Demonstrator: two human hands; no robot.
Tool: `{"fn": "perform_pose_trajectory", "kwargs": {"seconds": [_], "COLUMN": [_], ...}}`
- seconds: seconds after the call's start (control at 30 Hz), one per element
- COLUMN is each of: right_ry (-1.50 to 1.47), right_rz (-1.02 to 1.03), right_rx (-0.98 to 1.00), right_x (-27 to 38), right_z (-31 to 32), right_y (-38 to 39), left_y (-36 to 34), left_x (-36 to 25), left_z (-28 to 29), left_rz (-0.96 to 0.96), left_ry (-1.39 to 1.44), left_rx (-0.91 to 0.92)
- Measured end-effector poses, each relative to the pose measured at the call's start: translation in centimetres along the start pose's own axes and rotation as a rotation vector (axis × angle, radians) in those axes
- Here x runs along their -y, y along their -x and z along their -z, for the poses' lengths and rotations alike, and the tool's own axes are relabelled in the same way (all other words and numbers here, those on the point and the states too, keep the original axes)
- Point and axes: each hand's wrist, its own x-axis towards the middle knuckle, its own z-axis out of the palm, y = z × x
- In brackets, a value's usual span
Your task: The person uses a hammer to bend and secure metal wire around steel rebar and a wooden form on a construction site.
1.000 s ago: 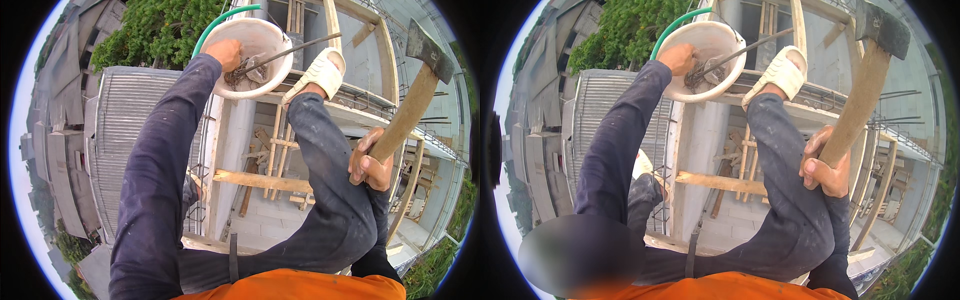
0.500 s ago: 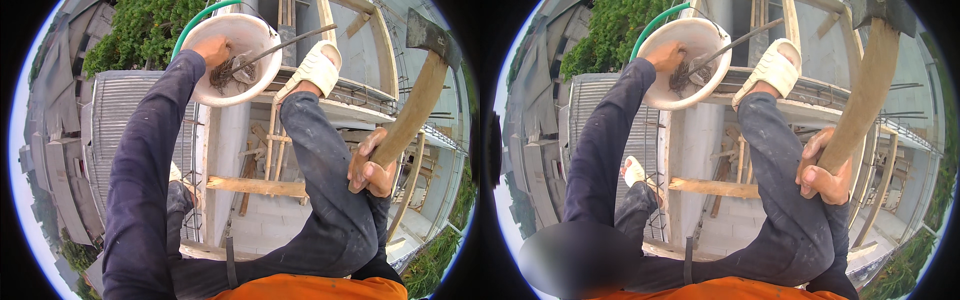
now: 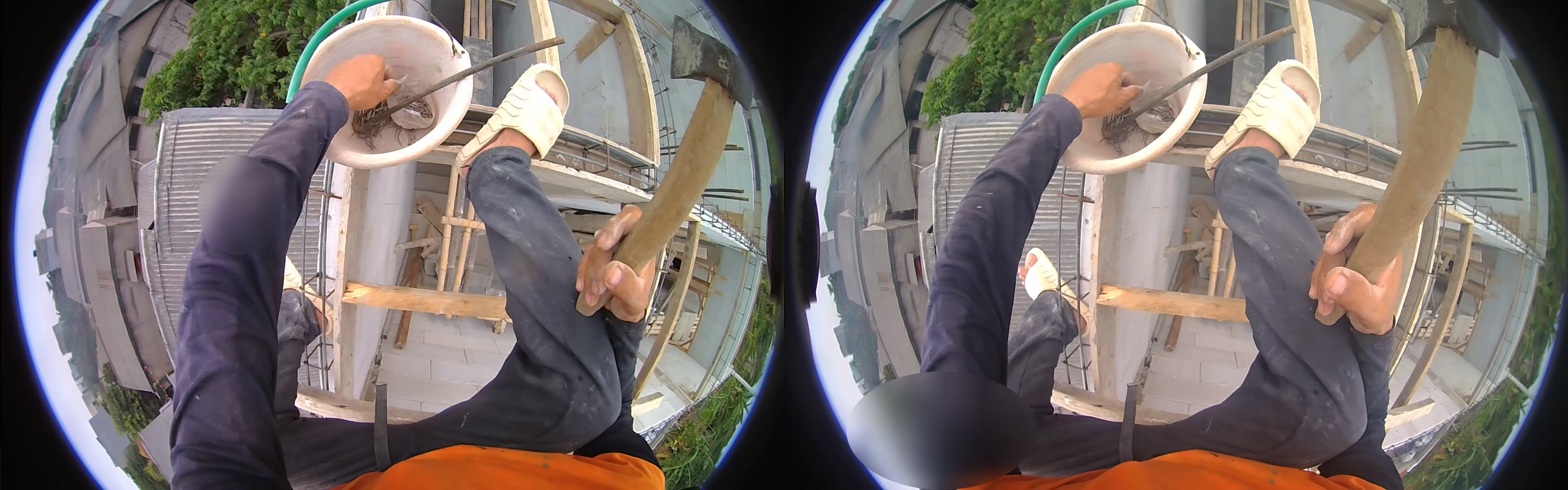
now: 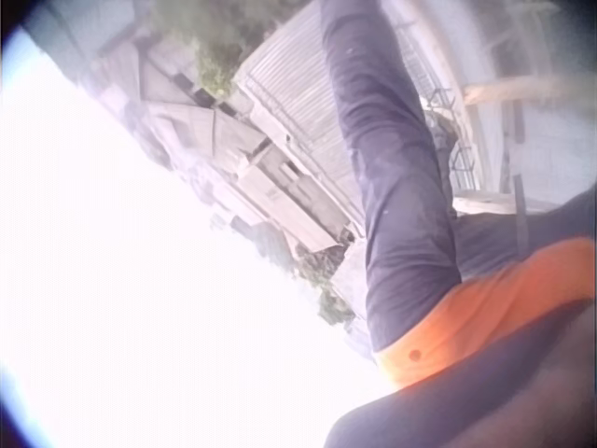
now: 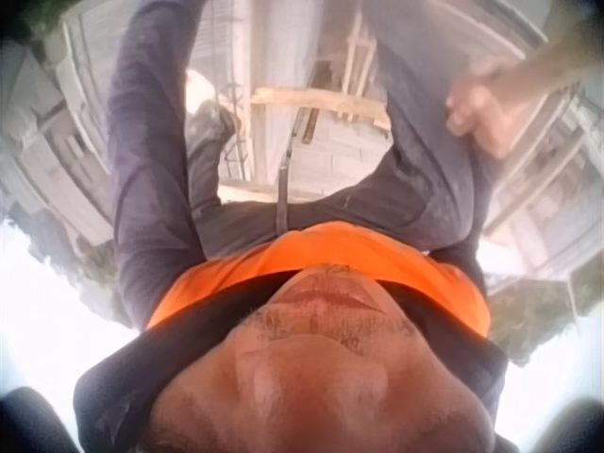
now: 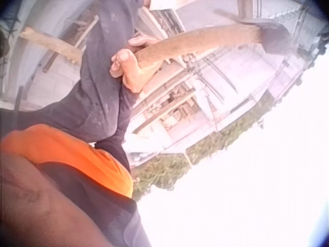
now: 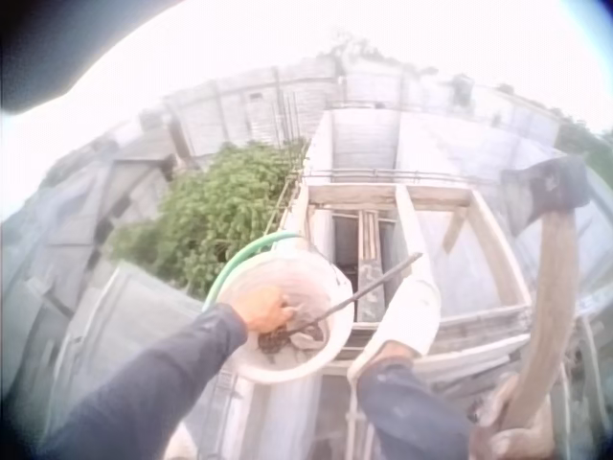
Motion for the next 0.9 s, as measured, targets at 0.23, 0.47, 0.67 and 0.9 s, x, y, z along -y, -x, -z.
{"fn": "perform_pose_trajectory", "kwargs": {"seconds": [0.23,0.47,0.67,0.9], "right_ry": [-0.011,0.014,0.024,0.038], "right_rz": [0.069,0.067,0.070,0.058], "right_rx": [-0.001,0.020,0.019,0.020], "right_x": [-0.6,-0.6,-0.8,-1.0], "right_z": [0.0,-0.2,0.1,-0.1], "right_y": [-0.2,-0.1,0.1,0.0], "left_y": [0.1,1.5,5.9,7.1], "left_x": [0.7,0.7,-2.0,0.1], "left_z": [-0.7,-0.5,2.7,1.0], "left_rz": [0.102,0.149,0.066,-0.120], "left_ry": [-0.076,-0.053,-0.046,0.022], "left_rx": [-0.236,-0.305,-0.150,0.121]}}
